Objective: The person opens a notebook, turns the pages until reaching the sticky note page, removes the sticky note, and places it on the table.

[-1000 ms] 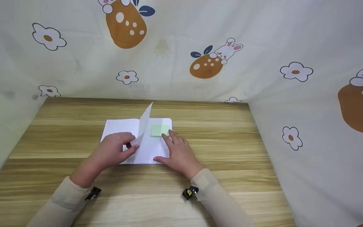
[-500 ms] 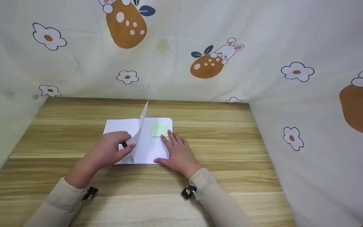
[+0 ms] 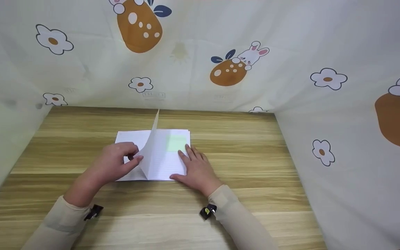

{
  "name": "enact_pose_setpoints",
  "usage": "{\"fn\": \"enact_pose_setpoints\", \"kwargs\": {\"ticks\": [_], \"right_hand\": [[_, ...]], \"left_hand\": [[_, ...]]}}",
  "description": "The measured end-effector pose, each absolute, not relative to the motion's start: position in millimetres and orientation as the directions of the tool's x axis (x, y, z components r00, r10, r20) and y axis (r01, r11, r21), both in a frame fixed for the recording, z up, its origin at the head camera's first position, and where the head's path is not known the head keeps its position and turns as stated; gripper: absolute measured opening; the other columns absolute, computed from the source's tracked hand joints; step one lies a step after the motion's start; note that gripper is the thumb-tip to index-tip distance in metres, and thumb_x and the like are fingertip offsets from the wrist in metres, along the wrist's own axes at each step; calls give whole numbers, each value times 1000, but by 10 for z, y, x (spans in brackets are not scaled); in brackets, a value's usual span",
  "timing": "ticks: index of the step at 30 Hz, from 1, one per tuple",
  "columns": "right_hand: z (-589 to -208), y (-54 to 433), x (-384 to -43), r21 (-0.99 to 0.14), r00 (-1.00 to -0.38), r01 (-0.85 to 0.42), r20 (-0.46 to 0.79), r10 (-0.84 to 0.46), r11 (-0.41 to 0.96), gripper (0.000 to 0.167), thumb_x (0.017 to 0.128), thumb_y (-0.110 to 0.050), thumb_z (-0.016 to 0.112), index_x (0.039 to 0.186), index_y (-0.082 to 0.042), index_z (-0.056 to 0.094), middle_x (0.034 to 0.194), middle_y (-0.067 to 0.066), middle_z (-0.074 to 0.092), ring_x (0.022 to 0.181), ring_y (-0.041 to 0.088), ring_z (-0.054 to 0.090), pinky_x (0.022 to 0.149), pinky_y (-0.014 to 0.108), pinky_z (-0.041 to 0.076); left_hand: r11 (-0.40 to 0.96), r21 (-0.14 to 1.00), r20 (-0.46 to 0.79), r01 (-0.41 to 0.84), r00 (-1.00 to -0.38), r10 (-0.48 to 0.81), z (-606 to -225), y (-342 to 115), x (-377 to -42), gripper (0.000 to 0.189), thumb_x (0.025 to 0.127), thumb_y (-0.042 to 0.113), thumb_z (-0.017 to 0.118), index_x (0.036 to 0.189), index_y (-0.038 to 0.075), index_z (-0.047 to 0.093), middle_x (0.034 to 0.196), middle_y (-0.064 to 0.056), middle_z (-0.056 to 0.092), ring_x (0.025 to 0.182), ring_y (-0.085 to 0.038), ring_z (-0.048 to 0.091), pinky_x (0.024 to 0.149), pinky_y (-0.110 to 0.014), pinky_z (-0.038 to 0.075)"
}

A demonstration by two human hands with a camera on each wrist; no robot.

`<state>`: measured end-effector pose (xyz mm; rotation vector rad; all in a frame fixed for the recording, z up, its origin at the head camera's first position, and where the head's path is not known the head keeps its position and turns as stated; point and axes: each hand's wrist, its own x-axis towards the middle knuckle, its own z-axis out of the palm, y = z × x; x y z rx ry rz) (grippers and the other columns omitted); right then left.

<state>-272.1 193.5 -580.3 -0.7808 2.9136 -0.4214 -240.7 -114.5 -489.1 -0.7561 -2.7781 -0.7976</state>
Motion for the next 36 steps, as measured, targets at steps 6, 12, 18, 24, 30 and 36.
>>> {"fn": "enact_pose_setpoints", "kwargs": {"ticks": [6, 12, 18, 24, 30, 36], "right_hand": [[-5821, 1943, -2731, -276, -863, -482, -13, -505, 831, 101, 98, -78, 63, 173, -15, 39, 182, 16, 23, 165, 41, 27, 129, 66, 29], [-5829, 1941, -2734, -267, -864, -476, -35, -502, 838, 104, 98, -81, 60, 174, -17, 35, 183, 14, 19, 167, 39, 24, 130, 64, 27], [-5805, 1939, -2716, -294, -860, -485, -10, -510, 824, 101, 98, -78, 64, 173, -15, 39, 182, 17, 24, 165, 43, 28, 129, 66, 28], [-5798, 1939, -2716, -304, -856, -492, 1, -517, 815, 100, 98, -77, 65, 172, -14, 40, 181, 19, 25, 163, 46, 31, 128, 68, 29], [-5798, 1941, -2719, -310, -859, -485, -6, -512, 818, 101, 98, -77, 66, 172, -13, 40, 181, 18, 24, 163, 45, 30, 128, 67, 29], [-5795, 1935, -2718, -306, -860, -484, -9, -511, 820, 102, 97, -78, 65, 172, -14, 40, 181, 18, 24, 164, 44, 29, 128, 67, 29]], "left_hand": [[734, 449, 289, 510, -860, 420, -4876, -1177, -2386, 28, 102, 23, 76, 78, 17, 61, 72, 3, 58, 68, -15, 49, 64, -34, 47], [740, 457, 282, 493, -870, 405, -4864, -1227, -2355, 29, 103, 24, 76, 78, 17, 62, 71, 3, 55, 67, -15, 48, 64, -34, 46], [743, 450, 309, 495, -867, 391, -4859, -1302, -2336, 31, 101, 22, 78, 75, 18, 61, 68, 8, 50, 65, -14, 47, 62, -33, 44], [738, 464, 309, 490, -870, 384, -4859, -1366, -2323, 32, 100, 21, 78, 73, 18, 62, 68, 8, 51, 63, -13, 48, 60, -33, 45], [749, 458, 300, 479, -876, 378, -4863, -1446, -2303, 35, 99, 20, 77, 70, 19, 58, 65, 8, 47, 61, -12, 45, 59, -32, 42], [757, 494, 232, 427, -904, 359, -4855, -1538, -2286, 39, 99, 19, 74, 66, 18, 53, 63, 7, 45, 60, -12, 43, 58, -33, 41]]}}
